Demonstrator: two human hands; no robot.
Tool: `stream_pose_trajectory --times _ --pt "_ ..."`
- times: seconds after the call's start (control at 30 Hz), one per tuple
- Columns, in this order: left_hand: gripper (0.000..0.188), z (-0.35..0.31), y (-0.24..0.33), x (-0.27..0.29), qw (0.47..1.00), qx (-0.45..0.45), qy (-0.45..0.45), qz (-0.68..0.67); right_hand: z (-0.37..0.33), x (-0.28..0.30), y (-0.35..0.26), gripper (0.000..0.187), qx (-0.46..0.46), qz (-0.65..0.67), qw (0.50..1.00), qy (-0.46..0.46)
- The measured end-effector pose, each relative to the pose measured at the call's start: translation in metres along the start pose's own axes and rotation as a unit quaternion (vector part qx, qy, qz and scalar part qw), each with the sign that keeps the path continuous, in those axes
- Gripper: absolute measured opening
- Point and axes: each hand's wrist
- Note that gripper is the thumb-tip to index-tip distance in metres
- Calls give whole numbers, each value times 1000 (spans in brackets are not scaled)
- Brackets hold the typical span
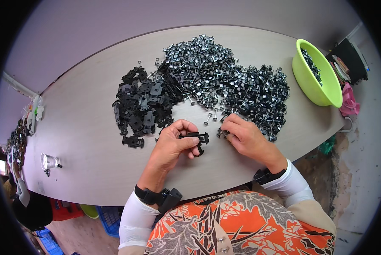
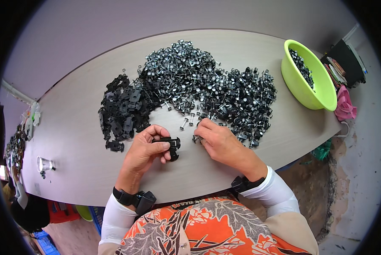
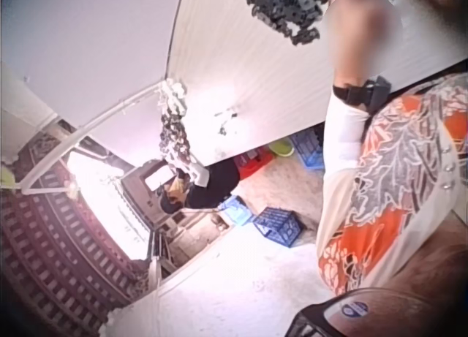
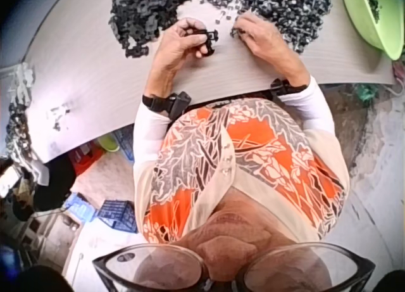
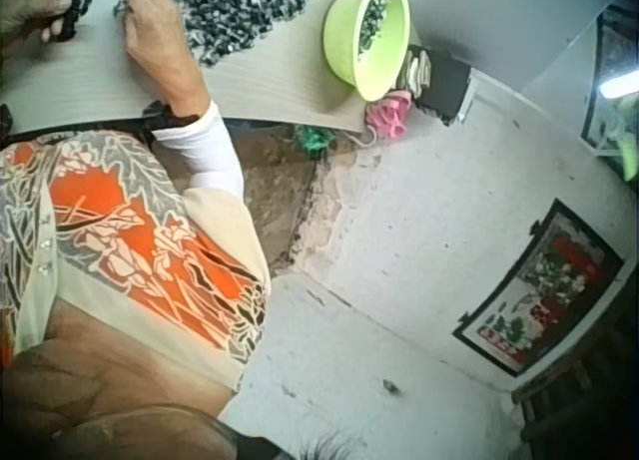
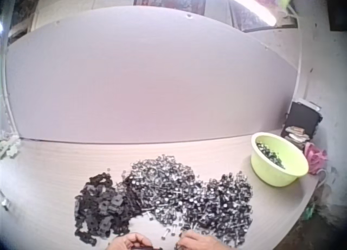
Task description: The person assembles small black plastic components with metal fasteners at a table. They repeatedly pick up a plastic piece, insert a metal fastener, and place the assembled unit on the table. The process is continuous and repetitive throughout the clip.
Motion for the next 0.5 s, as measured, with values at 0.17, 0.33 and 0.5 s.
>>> stream_pose_trajectory --times 0.17,0.33,0.5 --pt "21 0 0 0 1000 13 -8 0 2 -4 -1 30 68 -43 997 13" --pt "22 1 -1 1 1000 12 -2 3 5 -4 4 25 52 -49 997 -18" --pt "23 1 0 -1 1000 30 1 8 5 -5 2 23 44 -48 998 -15"
Point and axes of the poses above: each hand's wrist, its own z-axis towards the middle knuckle, its own x-axis out of the back of the hand, y = z × x, and after that the axes turned 10 degrees about -x, right-handed
